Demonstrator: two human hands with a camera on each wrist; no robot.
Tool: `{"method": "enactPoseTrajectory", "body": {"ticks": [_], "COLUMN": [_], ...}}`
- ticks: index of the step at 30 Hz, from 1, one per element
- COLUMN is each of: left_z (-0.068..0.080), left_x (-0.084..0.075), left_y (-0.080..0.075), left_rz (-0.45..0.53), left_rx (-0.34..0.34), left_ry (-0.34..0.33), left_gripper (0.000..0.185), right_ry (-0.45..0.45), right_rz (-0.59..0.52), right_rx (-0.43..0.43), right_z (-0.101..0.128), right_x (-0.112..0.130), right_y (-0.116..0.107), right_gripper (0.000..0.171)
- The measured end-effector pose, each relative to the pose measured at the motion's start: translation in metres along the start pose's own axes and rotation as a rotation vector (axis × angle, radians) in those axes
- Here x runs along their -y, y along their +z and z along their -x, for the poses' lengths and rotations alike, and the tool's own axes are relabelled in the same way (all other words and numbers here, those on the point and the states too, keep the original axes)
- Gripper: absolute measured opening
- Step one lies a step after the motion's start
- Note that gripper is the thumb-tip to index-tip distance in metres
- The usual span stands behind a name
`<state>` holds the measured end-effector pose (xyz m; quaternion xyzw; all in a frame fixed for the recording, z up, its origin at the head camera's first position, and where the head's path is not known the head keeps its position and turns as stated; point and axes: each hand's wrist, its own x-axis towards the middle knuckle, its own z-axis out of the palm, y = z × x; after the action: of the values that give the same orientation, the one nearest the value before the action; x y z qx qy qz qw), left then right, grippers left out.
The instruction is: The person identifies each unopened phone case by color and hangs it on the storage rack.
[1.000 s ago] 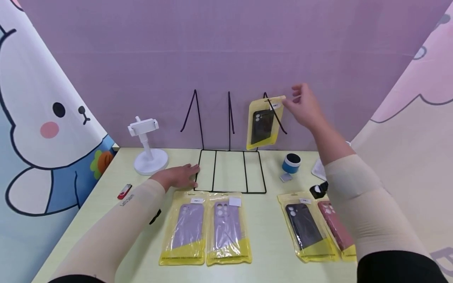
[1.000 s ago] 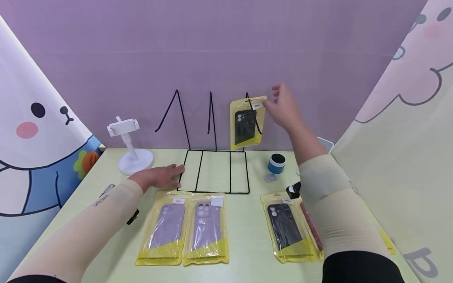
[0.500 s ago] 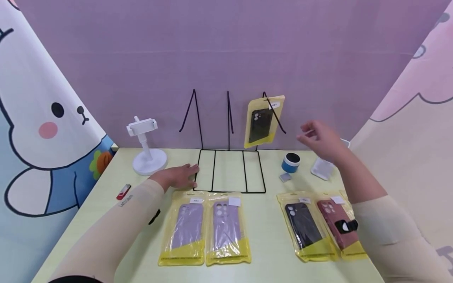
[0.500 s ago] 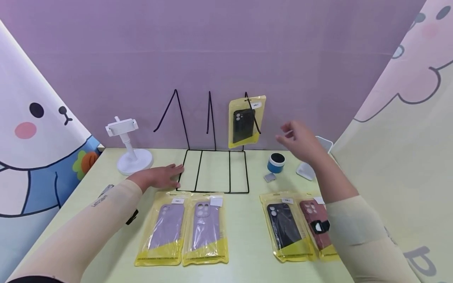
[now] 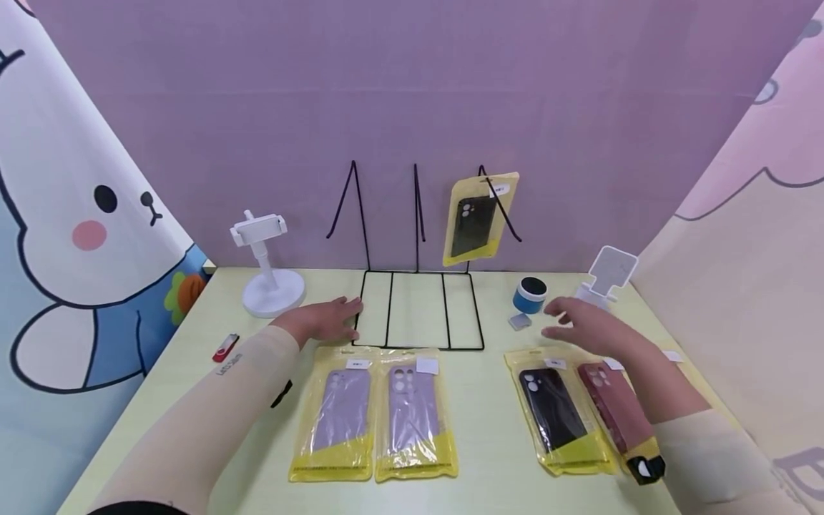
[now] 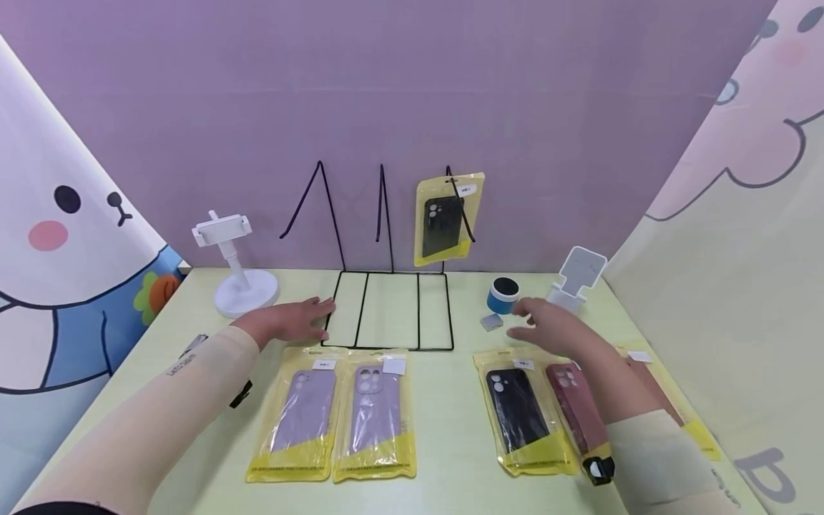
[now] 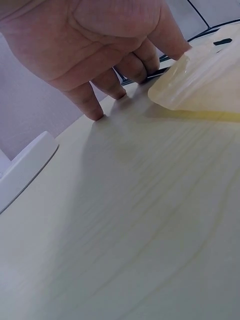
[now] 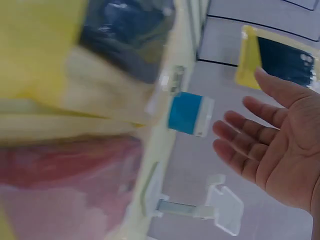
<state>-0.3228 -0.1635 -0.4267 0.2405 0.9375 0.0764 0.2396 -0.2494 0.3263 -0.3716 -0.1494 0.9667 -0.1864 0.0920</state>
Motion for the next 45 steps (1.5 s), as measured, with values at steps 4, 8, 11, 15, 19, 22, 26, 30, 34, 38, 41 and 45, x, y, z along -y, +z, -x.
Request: {"method": "enactPoseTrajectory", "body": {"ticks": [4,8,11,15,19,22,26,30,34,38,41,45], "left_z": [0.002,0.003,0.003,0.003,0.003,0.003,0.003,0.003,0.003,0.003,0.003,0.003], "left_x": [-0.001,-0.002,-0.002,-0.002,-0.002,-0.001,-0.002,-0.002,-0.001,-0.001,-0.001,-0.001], "left_y": [0.001,0.002,0.003,0.003,0.001,-0.001,-0.001,0.0,0.001,0.001,0.001,0.001], "left_rz": [0.009,0.023,0.03,0.014,-0.001,-0.002,0.003,0.008,0.006,0.003,0.009,0.023], "left_rx": [0.001,0.007,0.01,0.003,-0.003,-0.006,-0.006,-0.003,-0.009,-0.011,-0.009,-0.009], "left_ry": [0.004,0.002,0.001,0.01,0.005,0.0,0.002,0.006,0.008,-0.002,-0.013,-0.027], "left_gripper": [0.076,0.075,0.075,0.075,0.075,0.076,0.076,0.075,0.075,0.076,0.077,0.077], "right_ry": [0.031,0.067,0.075,0.081,0.068,0.039,-0.005,-0.051,-0.077,-0.108,-0.143,-0.187], "right_rz": [0.034,0.074,0.14,0.217,0.261,0.28,0.247,0.161,0.097,0.047,0.015,0.016], "right_rx": [0.121,0.209,0.234,0.237,0.247,0.234,0.193,0.149,0.105,0.044,-0.013,-0.11], "right_z": [0.002,0.002,0.0,-0.004,-0.005,-0.005,-0.004,-0.004,-0.001,0.007,0.015,0.026], "right_x": [-0.008,-0.01,-0.009,-0.008,-0.004,-0.001,0.0,0.001,0.009,0.023,0.033,0.047], "right_y": [0.019,0.034,0.042,0.046,0.045,0.044,0.043,0.038,0.023,0.005,-0.007,-0.022], "right_gripper": [0.057,0.057,0.052,0.046,0.038,0.031,0.022,0.018,0.021,0.026,0.025,0.015]}}
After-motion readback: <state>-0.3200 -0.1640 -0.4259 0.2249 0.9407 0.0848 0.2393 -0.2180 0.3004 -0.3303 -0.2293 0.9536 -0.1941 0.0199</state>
